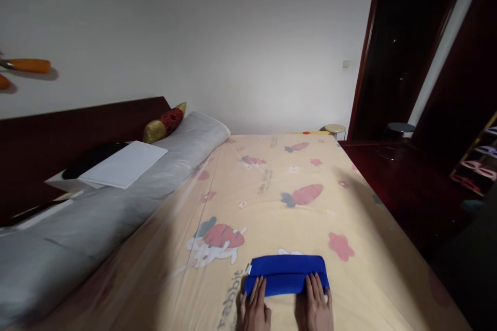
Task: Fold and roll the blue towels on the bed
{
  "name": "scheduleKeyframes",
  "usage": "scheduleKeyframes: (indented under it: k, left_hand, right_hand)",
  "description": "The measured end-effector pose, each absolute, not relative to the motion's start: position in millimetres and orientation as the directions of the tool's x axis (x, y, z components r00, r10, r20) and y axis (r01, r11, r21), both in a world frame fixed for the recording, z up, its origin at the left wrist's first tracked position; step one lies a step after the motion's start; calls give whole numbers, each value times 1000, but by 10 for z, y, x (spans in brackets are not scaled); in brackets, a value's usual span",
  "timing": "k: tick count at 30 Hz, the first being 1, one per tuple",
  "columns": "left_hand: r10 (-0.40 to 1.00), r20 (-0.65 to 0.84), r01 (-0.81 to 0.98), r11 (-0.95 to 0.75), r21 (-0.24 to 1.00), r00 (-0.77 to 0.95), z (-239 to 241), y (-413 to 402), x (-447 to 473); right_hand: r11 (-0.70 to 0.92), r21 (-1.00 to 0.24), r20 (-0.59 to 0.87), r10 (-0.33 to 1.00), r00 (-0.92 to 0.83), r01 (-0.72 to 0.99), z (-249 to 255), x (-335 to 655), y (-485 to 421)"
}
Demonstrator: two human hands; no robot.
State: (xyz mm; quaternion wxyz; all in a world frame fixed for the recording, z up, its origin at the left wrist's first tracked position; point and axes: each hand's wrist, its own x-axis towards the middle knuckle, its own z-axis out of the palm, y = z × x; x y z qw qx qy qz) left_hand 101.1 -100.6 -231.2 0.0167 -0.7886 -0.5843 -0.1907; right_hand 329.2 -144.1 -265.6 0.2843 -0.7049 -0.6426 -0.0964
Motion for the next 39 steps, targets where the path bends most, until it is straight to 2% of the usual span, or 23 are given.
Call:
scheduleKeyframes:
  k: [7, 14, 28, 31, 33, 37, 39]
  left_hand:
    - [904, 346, 929, -325, 178, 250, -2099, -751, 1126]
    - [900, 362, 937, -314, 151, 243, -2020, -824, 1197]
    - [921, 332, 949, -271, 163, 206, -1927, -814, 1251]
    - [905, 360, 947, -292, 134, 228, -1858, -852, 1174]
    - [889, 404, 957, -275, 95, 215, -1851, -890, 1052]
    - [871, 456, 969, -238, 72, 180, -1994, -945, 744]
    - [872, 430, 955, -288, 65, 234, -2094, -961, 644]
  right_hand:
    - [33, -207, 519, 851, 81, 978, -2421, 3341, -1238]
    - [54, -227, 462, 885, 59, 972, -2275, 3351, -1278]
    - [42, -168, 548, 835, 58, 985, -2318, 3349, -1235]
    - [45, -169, 535, 843, 53, 984, -2277, 3357, -1310]
    - [10, -188, 543, 834, 95, 982, -2290, 3371, -1411]
    - [-176, -283, 550, 775, 310, 943, -2470, 3449, -1636]
    - [-130, -289, 507, 819, 267, 949, -2581, 3520, -1701]
